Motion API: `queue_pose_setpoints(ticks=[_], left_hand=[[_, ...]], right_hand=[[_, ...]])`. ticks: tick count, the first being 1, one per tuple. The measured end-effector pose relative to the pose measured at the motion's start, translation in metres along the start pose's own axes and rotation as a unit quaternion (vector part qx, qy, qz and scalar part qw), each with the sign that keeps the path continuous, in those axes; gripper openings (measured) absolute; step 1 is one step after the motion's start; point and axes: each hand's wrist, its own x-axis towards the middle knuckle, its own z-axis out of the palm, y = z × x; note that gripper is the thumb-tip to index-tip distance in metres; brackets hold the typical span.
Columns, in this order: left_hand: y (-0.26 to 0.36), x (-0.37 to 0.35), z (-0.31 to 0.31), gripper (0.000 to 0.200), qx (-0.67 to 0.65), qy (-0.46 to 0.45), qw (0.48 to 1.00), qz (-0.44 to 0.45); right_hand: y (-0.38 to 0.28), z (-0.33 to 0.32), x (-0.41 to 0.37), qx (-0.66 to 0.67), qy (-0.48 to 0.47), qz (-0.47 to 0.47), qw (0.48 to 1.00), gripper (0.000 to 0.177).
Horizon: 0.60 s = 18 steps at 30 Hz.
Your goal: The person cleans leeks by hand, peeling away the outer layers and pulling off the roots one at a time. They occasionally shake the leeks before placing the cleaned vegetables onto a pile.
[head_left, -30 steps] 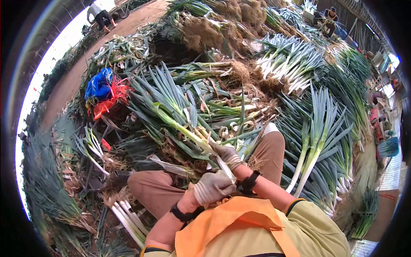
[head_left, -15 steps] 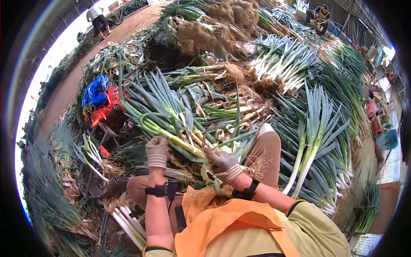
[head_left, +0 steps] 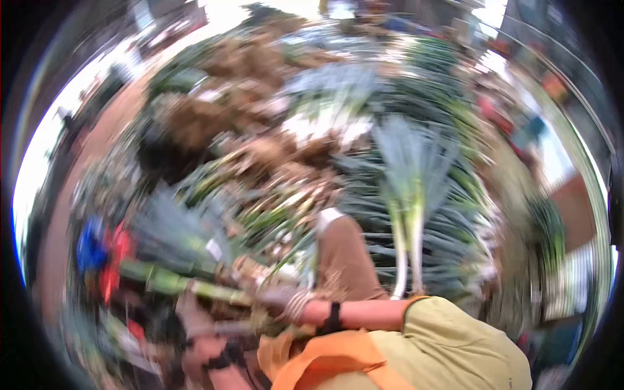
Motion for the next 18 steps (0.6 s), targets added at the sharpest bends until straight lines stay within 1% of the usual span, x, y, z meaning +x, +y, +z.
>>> queue_pose_setpoints(ticks=[1, 2, 3, 4, 5, 7, 8, 9, 10, 11, 12, 13, 14, 15, 16, 17, 18], left_hand=[[-0.007, 0.007, 0.002, 0.032, -0.295, -0.038, 0.948, -0.113], [-0.013, 0.013, 0.003, 0.03, -0.55, -0.005, 0.801, -0.236], [-0.02, 0.012, 0.007, 0.027, -0.527, 0.002, 0.821, -0.222], [-0.027, 0.01, 0.011, 0.027, -0.502, 0.01, 0.839, -0.209], [-0.034, 0.011, 0.011, 0.025, -0.526, 0.012, 0.815, -0.243], [-0.042, 0.014, 0.005, 0.02, -0.46, -0.015, 0.852, -0.249], [-0.048, 0.017, 0.005, 0.02, -0.459, -0.021, 0.852, -0.25], [-0.053, 0.02, 0.006, 0.02, -0.406, 0.007, 0.885, -0.229], [-0.058, 0.021, 0.007, 0.02, -0.35, 0.036, 0.913, -0.207], [-0.052, 0.02, 0.01, 0.02, -0.35, 0.033, 0.913, -0.206], [-0.041, 0.019, 0.014, 0.023, -0.414, 0.098, 0.871, -0.246], [-0.03, 0.017, 0.017, 0.025, -0.474, 0.162, 0.818, -0.283], [-0.021, 0.017, 0.017, 0.029, -0.506, 0.157, 0.786, -0.319], [-0.004, 0.017, 0.018, 0.034, -0.558, 0.091, 0.743, -0.359], [0.014, 0.014, 0.013, 0.036, -0.553, 0.065, 0.767, -0.319], [0.033, 0.012, 0.009, 0.039, -0.548, 0.039, 0.788, -0.279], [-0.003, 0.01, 0.014, 0.041, -0.493, -0.016, 0.855, -0.16]], right_hand=[[-0.026, -0.023, 0.006, -0.042, 0.047, -0.039, 0.997, 0.037], [-0.007, -0.006, 0.004, 0.075, 0.02, -0.011, 0.997, 0.038], [0.011, 0.021, 0.007, 0.201, -0.015, 0.008, 0.979, 0.04], [0.016, 0.02, 0.012, 0.173, -0.085, 0.074, 0.978, 0.047], [0.018, 0.021, 0.012, 0.15, -0.163, 0.137, 0.965, 0.054], [-0.025, -0.028, 0.007, 0.154, -0.116, 0.173, 0.966, 0.053], [-0.038, -0.043, 0.007, 0.052, -0.104, 0.139, 0.983, 0.054], [-0.042, -0.05, 0.006, -0.05, -0.09, 0.105, 0.989, 0.055], [-0.04, -0.039, 0.005, -0.093, -0.079, 0.116, 0.986, 0.047], [-0.024, -0.014, 0.006, -0.093, -0.077, 0.118, 0.986, 0.047], [0.004, 0.018, 0.007, 0.044, -0.049, 0.138, 0.988, 0.043], [-0.004, 0.009, 0.007, 0.098, -0.034, 0.139, 0.985, 0.041], [-0.012, 0.0, 0.007, 0.153, -0.018, 0.138, 0.978, 0.04], [-0.02, -0.008, 0.008, 0.206, -0.003, 0.136, 0.969, 0.038], [-0.013, -0.006, 0.008, 0.144, 0.007, 0.085, 0.986, 0.035], [-0.009, -0.002, 0.007, 0.111, 0.013, 0.06, 0.992, 0.033], [-0.004, 0.001, 0.005, 0.078, 0.021, 0.036, 0.996, 0.032]])
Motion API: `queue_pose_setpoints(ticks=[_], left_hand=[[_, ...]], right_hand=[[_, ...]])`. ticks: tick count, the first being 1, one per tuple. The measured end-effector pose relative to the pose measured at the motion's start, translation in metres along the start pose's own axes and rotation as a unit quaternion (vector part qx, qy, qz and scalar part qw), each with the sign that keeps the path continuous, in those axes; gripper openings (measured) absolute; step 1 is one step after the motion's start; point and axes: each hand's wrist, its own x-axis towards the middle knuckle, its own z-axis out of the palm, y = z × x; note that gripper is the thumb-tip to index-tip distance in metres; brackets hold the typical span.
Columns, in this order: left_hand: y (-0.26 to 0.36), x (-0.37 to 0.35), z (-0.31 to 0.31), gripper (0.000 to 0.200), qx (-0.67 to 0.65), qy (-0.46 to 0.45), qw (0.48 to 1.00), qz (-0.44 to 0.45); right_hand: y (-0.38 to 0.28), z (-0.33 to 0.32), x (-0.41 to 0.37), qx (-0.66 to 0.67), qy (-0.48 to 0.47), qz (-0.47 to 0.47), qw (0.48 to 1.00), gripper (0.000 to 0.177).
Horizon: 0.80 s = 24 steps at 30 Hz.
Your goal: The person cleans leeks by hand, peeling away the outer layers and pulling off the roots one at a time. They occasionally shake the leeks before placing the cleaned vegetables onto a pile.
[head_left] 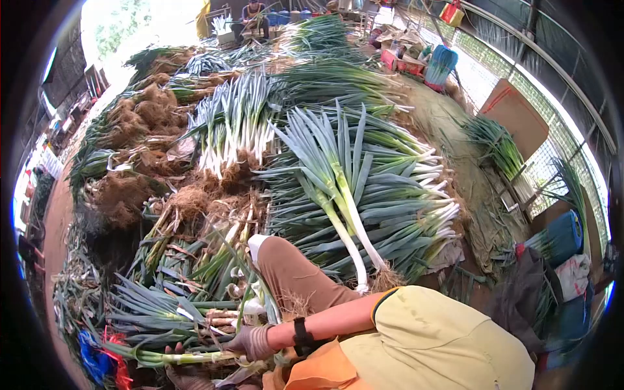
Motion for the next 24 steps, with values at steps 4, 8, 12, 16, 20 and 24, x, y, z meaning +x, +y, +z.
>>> queue_pose_setpoints(ticks=[4, 8, 12, 16, 20, 24], left_hand=[[-0.006, 0.012, -0.018, 0.042, -0.202, -0.097, 0.973, -0.056], [0.016, -0.017, 0.028, 0.032, -0.248, 0.024, 0.968, -0.027], [0.029, -0.039, 0.05, 0.035, -0.389, -0.013, 0.921, -0.031], [0.039, -0.037, 0.046, 0.033, -0.384, 0.008, 0.923, 0.026], [0.034, -0.052, 0.023, 0.026, -0.416, 0.087, 0.904, 0.041], [0.037, -0.062, 0.008, 0.029, -0.393, 0.045, 0.917, 0.044]], right_hand=[[-0.001, -0.001, -0.002, 0.248, -0.085, 0.076, 0.962, 0.028], [-0.002, -0.023, -0.007, 0.132, -0.093, 0.023, 0.987, 0.044], [-0.04, -0.055, -0.001, 0.278, -0.201, 0.27, 0.9, 0.035], [-0.041, -0.052, 0.01, 0.234, -0.268, 0.256, 0.899, 0.028], [-0.052, -0.036, 0.02, 0.278, -0.284, 0.192, 0.897, 0.019], [-0.059, -0.032, 0.022, 0.172, -0.297, 0.098, 0.934, 0.019]])
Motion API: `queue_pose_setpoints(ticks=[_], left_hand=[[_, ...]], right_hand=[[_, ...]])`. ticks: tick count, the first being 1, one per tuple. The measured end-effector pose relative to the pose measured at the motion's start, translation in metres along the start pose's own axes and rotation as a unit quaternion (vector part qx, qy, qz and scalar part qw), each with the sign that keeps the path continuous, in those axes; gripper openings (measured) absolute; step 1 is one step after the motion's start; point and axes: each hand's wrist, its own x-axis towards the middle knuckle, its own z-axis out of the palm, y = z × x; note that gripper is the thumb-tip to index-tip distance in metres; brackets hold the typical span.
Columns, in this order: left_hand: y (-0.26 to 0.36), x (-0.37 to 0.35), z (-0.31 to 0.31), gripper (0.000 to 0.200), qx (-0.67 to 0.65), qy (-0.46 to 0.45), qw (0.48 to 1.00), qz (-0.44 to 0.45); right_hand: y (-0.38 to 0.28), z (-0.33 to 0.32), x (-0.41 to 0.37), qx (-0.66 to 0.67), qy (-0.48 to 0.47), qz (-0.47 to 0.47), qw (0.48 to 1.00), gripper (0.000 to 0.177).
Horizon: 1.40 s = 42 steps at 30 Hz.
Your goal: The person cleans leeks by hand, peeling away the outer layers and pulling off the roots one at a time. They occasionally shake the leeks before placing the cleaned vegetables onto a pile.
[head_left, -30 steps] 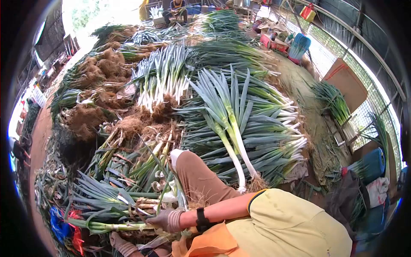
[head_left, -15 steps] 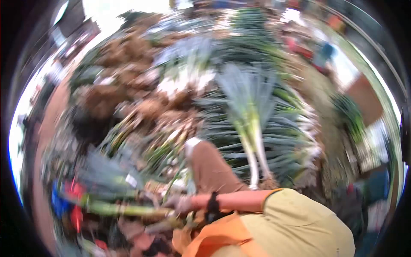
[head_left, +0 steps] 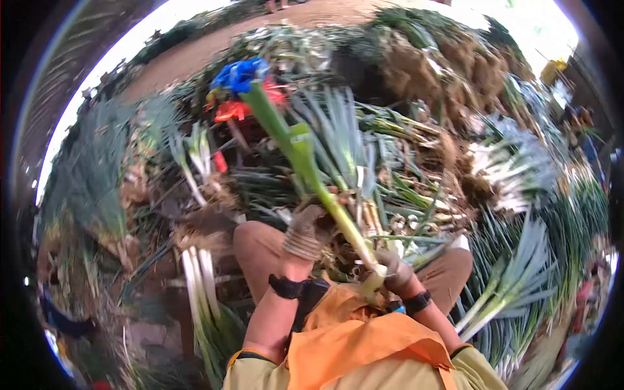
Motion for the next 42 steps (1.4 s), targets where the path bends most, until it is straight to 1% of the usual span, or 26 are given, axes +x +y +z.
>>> queue_pose_setpoints(ticks=[1, 2, 3, 5, 6, 7, 8, 10, 11, 12, 13, 15, 18, 20, 21, 22, 24, 25, 26, 27, 30, 31, 33, 37, 39, 42], left_hand=[[0.007, -0.005, -0.004, 0.03, -0.052, -0.04, 0.997, -0.033], [0.012, -0.01, -0.006, 0.028, -0.01, -0.018, 0.999, -0.025], [0.011, -0.018, -0.005, 0.028, 0.156, 0.017, 0.986, 0.051], [0.026, -0.026, -0.002, 0.026, 0.091, 0.053, 0.993, -0.05], [0.028, -0.026, -0.004, 0.025, 0.141, 0.036, 0.989, -0.025], [0.027, -0.026, -0.006, 0.024, 0.191, 0.017, 0.982, -0.005], [0.024, -0.025, -0.013, 0.02, 0.154, 0.036, 0.987, -0.007], [0.017, -0.021, -0.022, 0.017, 0.129, 0.062, 0.989, 0.029], [0.016, -0.019, -0.026, 0.017, 0.125, 0.075, 0.989, 0.037], [0.017, -0.018, -0.02, 0.016, 0.131, 0.084, 0.985, 0.077], [0.011, -0.013, -0.031, 0.014, 0.142, 0.11, 0.981, 0.076], [0.012, -0.013, -0.021, 0.01, 0.21, 0.147, 0.96, 0.114], [0.012, -0.009, -0.016, 0.01, 0.245, 0.13, 0.955, 0.108], [0.005, -0.005, -0.019, 0.01, 0.247, 0.11, 0.957, 0.106], [0.005, -0.007, -0.02, 0.01, 0.244, 0.091, 0.958, 0.119], [0.005, -0.01, -0.021, 0.009, 0.227, 0.098, 0.966, 0.081], [0.013, -0.018, -0.014, 0.029, 0.128, 0.055, 0.986, 0.088], [0.019, -0.025, -0.007, 0.039, 0.075, 0.018, 0.992, 0.099], [0.016, -0.024, -0.021, 0.054, 0.08, -0.017, 0.99, 0.114], [0.023, -0.026, -0.021, 0.046, 0.257, 0.029, 0.952, 0.165], [0.03, -0.037, -0.027, 0.029, 0.256, 0.121, 0.95, 0.133], [0.024, -0.033, -0.038, 0.028, 0.242, 0.138, 0.941, 0.193], [0.039, -0.048, -0.035, 0.025, 0.234, 0.188, 0.942, 0.147], [0.044, -0.065, -0.046, 0.018, 0.249, 0.245, 0.916, 0.196], [0.047, -0.079, -0.041, 0.014, 0.187, 0.26, 0.929, 0.187], [0.043, -0.085, -0.051, 0.014, 0.211, 0.285, 0.916, 0.185]], right_hand=[[0.022, -0.001, 0.004, 0.031, -0.029, 0.05, 0.998, 0.018], [0.021, -0.001, 0.004, -0.08, -0.026, 0.027, 0.996, 0.018], [0.016, 0.0, 0.003, -0.189, -0.021, -0.003, 0.982, 0.018], [0.019, 0.005, 0.003, -0.105, -0.028, 0.029, 0.994, 0.019], [0.029, 0.008, 0.002, -0.308, 0.036, -0.073, 0.948, 0.021], [0.036, 0.007, 0.004, -0.282, 0.01, -0.084, 0.956, 0.027], [0.031, 0.009, 0.008, -0.169, -0.018, -0.031, 0.985, 0.031], [0.044, 0.005, 0.014, 0.005, -0.062, 0.062, 0.996, 0.041], [0.038, 0.009, 0.015, -0.016, 0.018, 0.083, 0.996, 0.019], [0.025, 0.015, 0.018, 0.093, 0.043, 0.116, 0.988, 0.019], [0.016, 0.02, 0.022, 0.199, 0.07, 0.148, 0.966, 0.02], [0.033, 0.014, 0.02, 0.157, 0.058, 0.126, 0.978, 0.02], [0.049, 0.004, 0.016, 0.202, 0.075, 0.143, 0.966, 0.02], [0.109, -0.017, 0.011, 0.087, 0.092, 0.099, 0.987, 0.021], [0.095, -0.014, 0.015, 0.071, 0.081, 0.109, 0.988, 0.024], [0.079, -0.01, 0.019, 0.073, 0.062, 0.127, 0.987, 0.028], [0.044, 0.0, 0.028, 0.19, 0.013, 0.179, 0.965, 0.035], [0.037, 0.006, 0.033, 0.396, -0.009, 0.221, 0.891, 0.052], [0.064, -0.004, 0.037, 0.171, -0.052, 0.143, 0.973, 0.05], [0.074, -0.005, 0.043, -0.07, -0.059, 0.061, 0.994, 0.049], [0.098, -0.007, 0.055, -0.2, -0.114, 0.021, 0.973, 0.041], [0.106, -0.007, 0.061, -0.247, -0.133, 0.001, 0.96, 0.039], [0.066, 0.02, 0.066, -0.368, -0.06, -0.162, 0.914, 0.014], [0.061, 0.034, 0.076, -0.311, -0.112, -0.128, 0.935, 0.014], [0.057, 0.042, 0.082, -0.298, -0.121, -0.12, 0.939, 0.014], [0.052, 0.057, 0.09, -0.294, -0.129, -0.119, 0.94, 0.015]])
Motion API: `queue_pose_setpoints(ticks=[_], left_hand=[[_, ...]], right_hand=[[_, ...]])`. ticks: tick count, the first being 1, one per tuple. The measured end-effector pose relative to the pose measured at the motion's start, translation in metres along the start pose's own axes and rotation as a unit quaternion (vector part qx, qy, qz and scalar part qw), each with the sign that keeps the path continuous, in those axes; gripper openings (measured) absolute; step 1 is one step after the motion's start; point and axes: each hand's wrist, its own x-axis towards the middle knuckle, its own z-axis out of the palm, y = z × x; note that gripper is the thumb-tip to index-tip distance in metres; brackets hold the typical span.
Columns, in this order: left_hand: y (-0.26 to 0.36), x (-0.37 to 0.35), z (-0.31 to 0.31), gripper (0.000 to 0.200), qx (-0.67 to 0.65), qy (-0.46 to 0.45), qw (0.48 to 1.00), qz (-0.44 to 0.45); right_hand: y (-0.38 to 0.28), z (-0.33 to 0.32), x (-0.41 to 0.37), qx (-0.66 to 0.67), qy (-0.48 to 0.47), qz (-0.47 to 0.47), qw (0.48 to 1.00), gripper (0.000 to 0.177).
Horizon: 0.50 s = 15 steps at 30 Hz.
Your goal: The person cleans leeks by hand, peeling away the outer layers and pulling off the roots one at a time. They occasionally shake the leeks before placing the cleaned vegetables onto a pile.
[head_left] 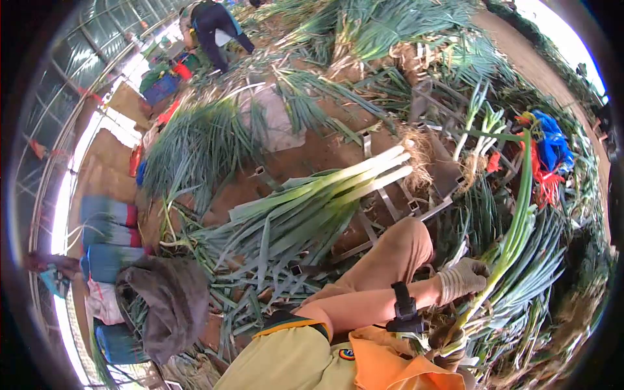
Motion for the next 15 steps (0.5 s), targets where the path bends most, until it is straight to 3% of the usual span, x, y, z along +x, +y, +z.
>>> queue_pose_setpoints(ticks=[3, 4, 5, 8, 10, 15], left_hand=[[0.029, -0.015, -0.007, 0.014, -0.029, 0.015, 0.999, -0.028], [0.028, -0.014, -0.012, 0.014, -0.039, 0.013, 0.999, -0.02], [0.032, -0.013, -0.013, 0.016, -0.028, 0.007, 0.998, 0.049], [0.05, -0.023, -0.027, 0.018, -0.064, 0.003, 0.997, 0.033], [0.075, -0.035, -0.04, 0.021, 0.001, 0.037, 0.998, 0.043], [0.081, -0.04, -0.068, 0.017, 0.006, 0.061, 0.992, 0.107]], right_hand=[[-0.012, 0.01, 0.014, 0.009, -0.001, 0.004, 1.0, 0.015], [-0.016, 0.013, 0.018, 0.011, -0.002, 0.005, 1.0, 0.015], [-0.02, 0.016, 0.022, 0.013, -0.002, 0.005, 1.0, 0.015], [-0.031, 0.021, 0.03, 0.018, -0.005, 0.004, 1.0, 0.016], [-0.039, 0.026, 0.037, 0.023, -0.008, 0.0, 1.0, 0.016], [-0.053, 0.035, 0.053, 0.037, -0.02, -0.019, 0.999, 0.017]])
